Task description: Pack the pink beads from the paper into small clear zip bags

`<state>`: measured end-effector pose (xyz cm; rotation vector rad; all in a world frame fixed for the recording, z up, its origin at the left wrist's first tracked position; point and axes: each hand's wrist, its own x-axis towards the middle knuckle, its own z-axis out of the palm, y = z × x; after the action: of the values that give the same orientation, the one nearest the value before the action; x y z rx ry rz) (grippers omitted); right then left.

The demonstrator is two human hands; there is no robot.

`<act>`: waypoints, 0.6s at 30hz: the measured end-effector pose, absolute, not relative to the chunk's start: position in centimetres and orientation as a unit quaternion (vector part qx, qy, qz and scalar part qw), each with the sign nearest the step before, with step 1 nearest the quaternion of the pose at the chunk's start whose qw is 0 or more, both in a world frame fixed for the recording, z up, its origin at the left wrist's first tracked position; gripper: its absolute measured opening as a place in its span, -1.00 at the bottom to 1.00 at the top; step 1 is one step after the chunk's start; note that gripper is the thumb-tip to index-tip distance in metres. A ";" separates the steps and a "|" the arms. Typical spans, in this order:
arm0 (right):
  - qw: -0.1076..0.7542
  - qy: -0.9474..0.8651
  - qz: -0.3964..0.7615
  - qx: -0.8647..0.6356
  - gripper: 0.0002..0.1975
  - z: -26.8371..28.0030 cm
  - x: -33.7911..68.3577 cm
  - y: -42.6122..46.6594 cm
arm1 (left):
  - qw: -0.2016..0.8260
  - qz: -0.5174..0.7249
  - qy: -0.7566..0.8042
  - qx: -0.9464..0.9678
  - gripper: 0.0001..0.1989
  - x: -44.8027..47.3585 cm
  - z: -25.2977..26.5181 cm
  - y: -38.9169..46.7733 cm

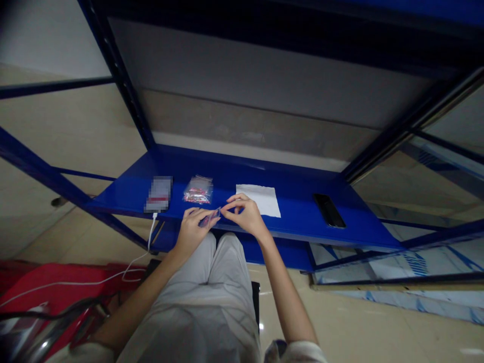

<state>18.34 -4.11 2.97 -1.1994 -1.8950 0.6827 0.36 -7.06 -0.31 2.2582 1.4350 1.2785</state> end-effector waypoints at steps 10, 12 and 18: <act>0.265 -0.783 0.115 -0.551 -0.94 5.5 15.9 -6.9 | 0.058 0.376 0.511 0.770 -0.83 0.6 0.4 -8.0; 0.254 -0.792 0.114 -0.543 -0.93 5.4 15.5 -7.1 | 0.059 0.378 0.500 0.777 -0.81 0.8 0.4 -8.0; 0.350 -0.785 0.311 -0.406 -0.76 3.1 18.0 -4.5 | 0.149 0.435 0.492 0.739 -0.83 0.1 0.3 -7.2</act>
<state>18.05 -4.52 3.08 -1.0515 -2.0340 0.8047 0.07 -7.20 0.29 2.1247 1.4142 1.2497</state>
